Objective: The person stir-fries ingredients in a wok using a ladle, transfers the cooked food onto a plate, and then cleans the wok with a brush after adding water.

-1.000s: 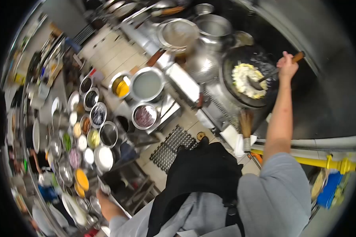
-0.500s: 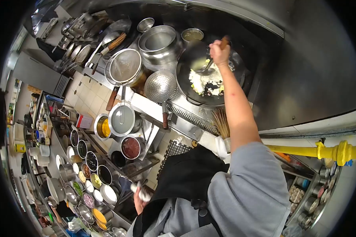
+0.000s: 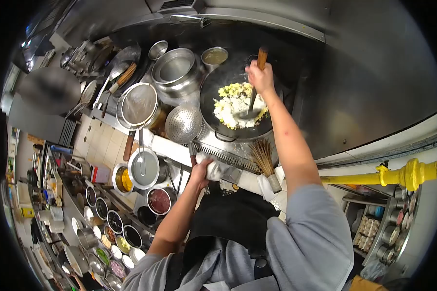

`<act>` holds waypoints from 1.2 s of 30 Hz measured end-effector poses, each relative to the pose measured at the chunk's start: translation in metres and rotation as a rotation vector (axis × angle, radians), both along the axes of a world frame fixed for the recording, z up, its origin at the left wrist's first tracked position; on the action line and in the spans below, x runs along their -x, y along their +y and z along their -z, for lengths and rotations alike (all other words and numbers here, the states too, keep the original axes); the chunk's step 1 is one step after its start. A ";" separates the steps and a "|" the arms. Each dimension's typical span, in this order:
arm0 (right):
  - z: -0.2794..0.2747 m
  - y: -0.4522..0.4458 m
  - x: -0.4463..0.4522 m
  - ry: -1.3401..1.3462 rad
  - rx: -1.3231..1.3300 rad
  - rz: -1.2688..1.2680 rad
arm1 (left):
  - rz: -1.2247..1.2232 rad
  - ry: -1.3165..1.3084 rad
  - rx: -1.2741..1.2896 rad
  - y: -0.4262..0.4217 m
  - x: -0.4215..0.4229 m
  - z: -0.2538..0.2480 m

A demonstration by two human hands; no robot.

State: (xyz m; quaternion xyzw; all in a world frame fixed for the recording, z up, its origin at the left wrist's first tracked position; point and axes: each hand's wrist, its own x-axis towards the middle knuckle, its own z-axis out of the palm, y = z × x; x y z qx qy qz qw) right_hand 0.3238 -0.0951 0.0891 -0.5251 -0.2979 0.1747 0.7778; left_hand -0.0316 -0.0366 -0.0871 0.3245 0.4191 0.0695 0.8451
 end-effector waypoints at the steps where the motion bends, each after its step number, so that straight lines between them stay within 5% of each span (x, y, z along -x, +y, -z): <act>1: -0.002 -0.008 0.015 0.017 0.023 -0.035 | 0.016 0.023 0.075 0.005 -0.023 -0.002; 5: 0.025 -0.035 0.076 -0.045 -0.038 0.009 | 0.195 -0.175 0.278 0.027 -0.110 0.044; 9: 0.065 -0.034 0.103 -0.108 -0.098 0.148 | 0.263 0.110 0.389 0.047 -0.141 0.062; 15: 0.041 -0.028 0.127 -0.011 -0.138 0.288 | 0.512 0.206 0.193 0.088 -0.149 0.065; 18: 0.052 -0.007 0.138 -0.070 -0.155 0.311 | 0.451 0.069 0.219 0.088 -0.164 0.128; 19: 0.064 0.001 0.133 -0.123 -0.143 0.334 | 0.247 0.051 0.134 0.079 -0.153 0.102; 21: 0.045 0.006 0.126 -0.173 -0.123 0.393 | 0.237 0.028 -0.087 0.066 -0.145 0.112; 22: 0.014 0.004 0.132 0.052 -0.109 0.321 | 0.182 -0.152 0.021 0.059 -0.115 0.111; 23: -0.006 0.002 0.134 0.120 -0.117 0.354 | 0.108 0.059 -0.036 0.044 -0.106 0.068; 25: -0.045 -0.001 0.151 0.157 -0.103 0.364 | 0.009 0.084 0.056 0.035 -0.086 0.019; 27: -0.031 0.006 0.148 0.164 -0.160 0.430 | 0.133 0.053 0.085 0.041 -0.090 0.024; 31: 0.039 0.012 0.128 -0.090 -0.308 0.440 | 0.168 0.086 -0.254 0.045 -0.073 0.059; 33: 0.030 0.009 0.142 -0.188 -0.344 0.471 | 0.334 0.136 -0.426 0.031 -0.033 0.098; 34: 0.022 0.005 0.147 -0.199 -0.390 0.440 | 0.312 0.165 -0.458 0.021 -0.005 0.078; 36: -0.011 -0.002 0.162 -0.267 -0.452 0.390 | 0.194 0.059 -0.300 0.015 0.002 0.076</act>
